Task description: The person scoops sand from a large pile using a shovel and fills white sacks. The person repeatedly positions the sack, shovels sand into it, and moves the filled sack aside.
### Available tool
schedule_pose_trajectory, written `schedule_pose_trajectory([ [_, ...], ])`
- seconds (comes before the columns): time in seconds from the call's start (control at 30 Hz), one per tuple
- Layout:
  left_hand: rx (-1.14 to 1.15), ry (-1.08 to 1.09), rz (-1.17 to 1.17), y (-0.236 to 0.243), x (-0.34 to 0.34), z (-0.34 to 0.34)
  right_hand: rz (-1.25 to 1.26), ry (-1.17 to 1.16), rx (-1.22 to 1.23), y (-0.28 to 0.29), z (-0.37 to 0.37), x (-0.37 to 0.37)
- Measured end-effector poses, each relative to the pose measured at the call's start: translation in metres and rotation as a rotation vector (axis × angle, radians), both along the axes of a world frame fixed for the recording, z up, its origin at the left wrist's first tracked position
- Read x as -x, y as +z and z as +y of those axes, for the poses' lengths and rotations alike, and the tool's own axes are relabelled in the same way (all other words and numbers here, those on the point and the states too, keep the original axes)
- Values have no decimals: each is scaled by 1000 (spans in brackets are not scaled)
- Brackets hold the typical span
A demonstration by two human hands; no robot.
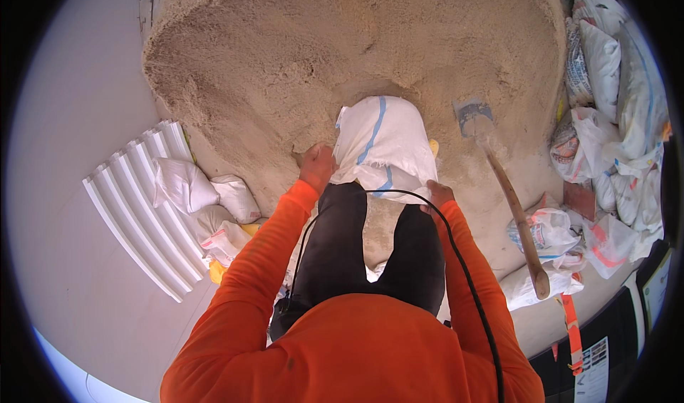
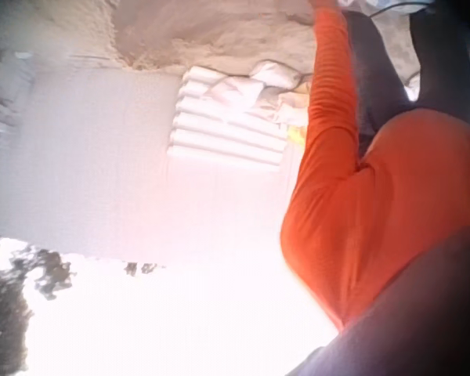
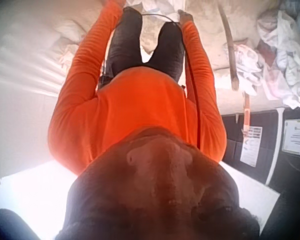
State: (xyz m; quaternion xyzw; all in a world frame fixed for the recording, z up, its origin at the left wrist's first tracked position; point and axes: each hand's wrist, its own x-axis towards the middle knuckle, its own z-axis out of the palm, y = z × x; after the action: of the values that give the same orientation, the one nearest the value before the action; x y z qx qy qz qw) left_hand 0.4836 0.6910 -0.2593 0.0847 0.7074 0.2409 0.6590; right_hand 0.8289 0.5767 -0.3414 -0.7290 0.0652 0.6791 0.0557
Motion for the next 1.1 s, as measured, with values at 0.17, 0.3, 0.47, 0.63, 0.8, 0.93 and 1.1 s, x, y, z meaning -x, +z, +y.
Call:
schedule_pose_trajectory([
  [0.17, -336, -563, 150, 168, -65, -43, 147, -185, -151, 118, -4, -47],
  [0.3, -349, -475, 227, 247, -92, -80, 139, -161, -179, 200, -8, -87],
  [0.47, -456, -494, 341, 312, -110, -133, 235, -167, -290, 274, -44, -96],
  [0.63, -516, -419, 336, 340, -104, -161, 77, -170, -221, 293, -108, -122],
  [0.8, -587, -266, 307, 358, -80, -207, -73, 129, -301, 358, -114, -98],
  [0.93, -637, -51, 344, 355, -18, -231, -83, 420, -433, 373, -123, -50],
  [1.1, -786, 168, 385, 377, 97, -292, 34, 396, -549, 398, -132, 70],
])
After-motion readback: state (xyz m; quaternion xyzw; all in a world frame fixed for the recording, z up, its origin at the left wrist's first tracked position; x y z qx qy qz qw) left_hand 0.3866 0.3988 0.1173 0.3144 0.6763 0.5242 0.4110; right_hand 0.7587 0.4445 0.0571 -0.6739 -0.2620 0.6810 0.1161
